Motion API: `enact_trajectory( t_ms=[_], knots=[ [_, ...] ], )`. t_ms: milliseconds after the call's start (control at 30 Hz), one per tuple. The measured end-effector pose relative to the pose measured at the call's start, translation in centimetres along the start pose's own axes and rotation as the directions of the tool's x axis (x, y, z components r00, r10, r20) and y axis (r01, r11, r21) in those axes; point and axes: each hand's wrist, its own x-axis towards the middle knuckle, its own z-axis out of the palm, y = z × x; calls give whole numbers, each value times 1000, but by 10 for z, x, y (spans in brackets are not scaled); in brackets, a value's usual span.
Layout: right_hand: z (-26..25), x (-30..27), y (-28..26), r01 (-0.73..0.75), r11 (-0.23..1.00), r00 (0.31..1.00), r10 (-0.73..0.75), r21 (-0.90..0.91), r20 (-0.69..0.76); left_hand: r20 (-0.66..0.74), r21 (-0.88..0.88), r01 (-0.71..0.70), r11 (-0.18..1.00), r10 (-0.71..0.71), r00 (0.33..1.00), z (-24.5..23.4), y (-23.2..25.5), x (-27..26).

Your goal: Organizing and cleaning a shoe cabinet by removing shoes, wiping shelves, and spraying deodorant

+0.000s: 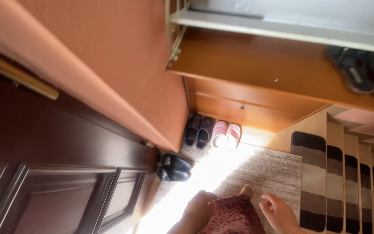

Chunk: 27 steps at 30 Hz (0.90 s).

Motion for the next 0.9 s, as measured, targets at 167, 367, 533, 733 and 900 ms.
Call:
enact_trajectory(
  t_ms=[167,367,533,733,900],
  knots=[
    [66,7,-25,126,992,985,-126,-6,-121,73,-71,254,965,-249,966,1,-39,-39],
    [81,17,-58,160,985,982,-165,-62,-95,84,-86,188,978,-181,980,24,-66,-48],
    [88,73,-70,200,975,967,-213,-100,-139,149,-109,332,937,-315,937,31,-60,-34],
    [86,154,-98,170,984,971,-177,-52,-161,83,-98,292,951,-284,955,97,-119,-5],
    [110,268,-86,131,991,980,-128,5,-151,9,-206,204,957,-207,978,146,-162,19]
  ],
)
